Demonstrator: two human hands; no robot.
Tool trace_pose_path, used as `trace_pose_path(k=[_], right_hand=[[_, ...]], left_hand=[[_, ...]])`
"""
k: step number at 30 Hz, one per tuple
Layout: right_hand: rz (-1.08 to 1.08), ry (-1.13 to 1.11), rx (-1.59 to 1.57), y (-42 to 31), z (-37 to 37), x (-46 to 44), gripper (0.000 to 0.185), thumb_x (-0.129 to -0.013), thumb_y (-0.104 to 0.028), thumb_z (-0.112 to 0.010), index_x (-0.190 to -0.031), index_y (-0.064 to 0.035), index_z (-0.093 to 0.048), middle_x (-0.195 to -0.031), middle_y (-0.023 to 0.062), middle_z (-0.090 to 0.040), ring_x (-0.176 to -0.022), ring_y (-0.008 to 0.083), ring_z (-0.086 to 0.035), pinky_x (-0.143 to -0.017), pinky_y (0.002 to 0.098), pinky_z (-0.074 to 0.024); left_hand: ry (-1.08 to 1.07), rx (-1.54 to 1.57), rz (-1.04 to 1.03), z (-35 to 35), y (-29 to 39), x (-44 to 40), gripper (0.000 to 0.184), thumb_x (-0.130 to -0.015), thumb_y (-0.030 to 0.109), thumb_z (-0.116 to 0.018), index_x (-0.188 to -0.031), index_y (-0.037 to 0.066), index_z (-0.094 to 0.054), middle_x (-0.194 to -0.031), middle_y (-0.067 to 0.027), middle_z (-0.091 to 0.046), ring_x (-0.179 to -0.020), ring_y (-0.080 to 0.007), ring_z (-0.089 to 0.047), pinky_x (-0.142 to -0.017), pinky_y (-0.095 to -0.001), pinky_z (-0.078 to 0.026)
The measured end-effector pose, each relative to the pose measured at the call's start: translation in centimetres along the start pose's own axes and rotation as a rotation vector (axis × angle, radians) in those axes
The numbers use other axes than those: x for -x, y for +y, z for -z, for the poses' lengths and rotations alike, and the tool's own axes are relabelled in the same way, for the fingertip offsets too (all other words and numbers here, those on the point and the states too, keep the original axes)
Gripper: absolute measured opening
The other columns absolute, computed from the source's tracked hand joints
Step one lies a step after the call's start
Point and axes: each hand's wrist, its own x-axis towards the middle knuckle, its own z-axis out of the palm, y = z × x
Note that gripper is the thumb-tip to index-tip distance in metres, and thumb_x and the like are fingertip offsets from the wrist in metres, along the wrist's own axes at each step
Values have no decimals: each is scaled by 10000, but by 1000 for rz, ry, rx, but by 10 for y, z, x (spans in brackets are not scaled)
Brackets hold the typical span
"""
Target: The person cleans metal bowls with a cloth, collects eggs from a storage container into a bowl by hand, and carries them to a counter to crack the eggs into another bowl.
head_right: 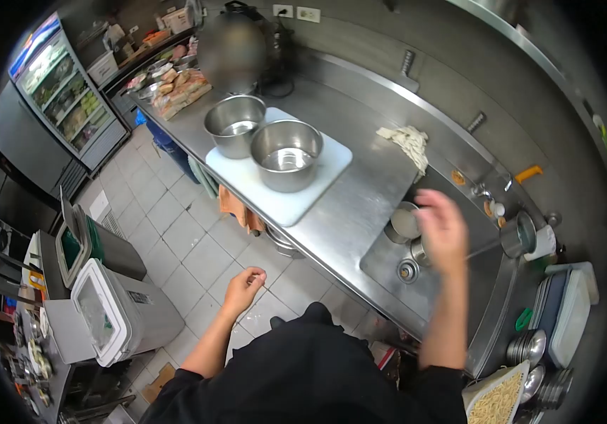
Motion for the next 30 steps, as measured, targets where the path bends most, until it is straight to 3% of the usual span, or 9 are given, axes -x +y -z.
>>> trace_pose_path(k=[5, 11, 13, 17, 20, 23, 26, 28, 30], right_hand=[[142, -216, 59, 2, -168, -45, 301, -927, -111, -626, -1220, -41, -635, -1114, 68, -661, -948, 146, -639, -813, 288, -512], [150, -300, -147, 7, -227, -144, 310, -948, -129, -616, -1242, -31, -619, -1112, 47, -662, -940, 122, -625, -822, 261, -500], [101, -346, -134, 12, -236, -182, 360, -964, -116, -587, -1313, -30, -564, -1169, 84, -633, -988, 139, -627, -879, 284, -500], [91, -357, -95, 34, -265, -243, 363, -926, -94, -620, -1286, -52, -597, -1200, 62, -624, -943, 118, -603, -804, 258, -499], [145, -487, -13, 51, -298, -271, 419, -899, -94, -636, -1315, -72, -587, -1286, 64, -585, -945, 114, -610, -785, 255, -494], [203, -661, 42, 62, -349, -271, 470, -878, -138, -687, -1335, -99, -587, -1363, 79, -543, -935, 152, -628, -769, 281, -500], [515, -634, 347, 81, -415, -257, 358, -860, -175, -726, -1198, -80, -659, -1237, 92, -600, -912, 224, -626, -761, 311, -498], [472, -525, 506, 106, -440, -264, 241, -849, -206, -746, -1021, -49, -683, -1047, 97, -630, -892, 281, -603, -766, 325, -490], [294, -394, 428, 109, -449, -270, 177, -861, -180, -730, -894, -22, -657, -876, 74, -604, -865, 240, -602, -753, 325, -486]], left_hand=[[90, -53, -189, 68, 71, -60, 477, -918, 326, -684, -1283, 42, -568, -1037, -158, -705, -951, -240, -684, -837, -352, -522], [144, -273, -350, 81, 112, -168, 692, -855, 442, -723, -1403, 100, -474, -1340, -255, -554, -1080, -372, -635, -963, -424, -487], [157, -451, -401, 78, 121, -200, 616, -840, 474, -724, -1329, 142, -550, -1421, -255, -468, -1229, -395, -549, -983, -462, -477], [-37, -507, -245, 96, 115, -242, 543, -798, 429, -772, -1220, 134, -601, -1466, -242, -411, -1218, -410, -541, -975, -440, -480], [-120, -336, -543, 139, 88, -227, 444, -703, 306, -846, -1031, 88, -643, -1469, -202, -394, -1133, -414, -571, -903, -449, -507], [-80, -391, -408, 203, 77, -187, 415, -693, 300, -851, -984, 82, -651, -1410, -187, -453, -1117, -409, -578, -888, -461, -511], [111, -420, -298, 269, 33, -154, 398, -678, 285, -861, -935, 71, -646, -1347, -182, -508, -1101, -412, -583, -880, -465, -511], [242, -396, -146, 312, 0, -135, 394, -673, 277, -865, -917, 67, -639, -1326, -179, -525, -1094, -412, -586, -881, -460, -512], [374, -360, 0, 349, -40, -121, 391, -668, 269, -869, -900, 62, -633, -1305, -176, -542, -1087, -413, -589, -883, -454, -513]])
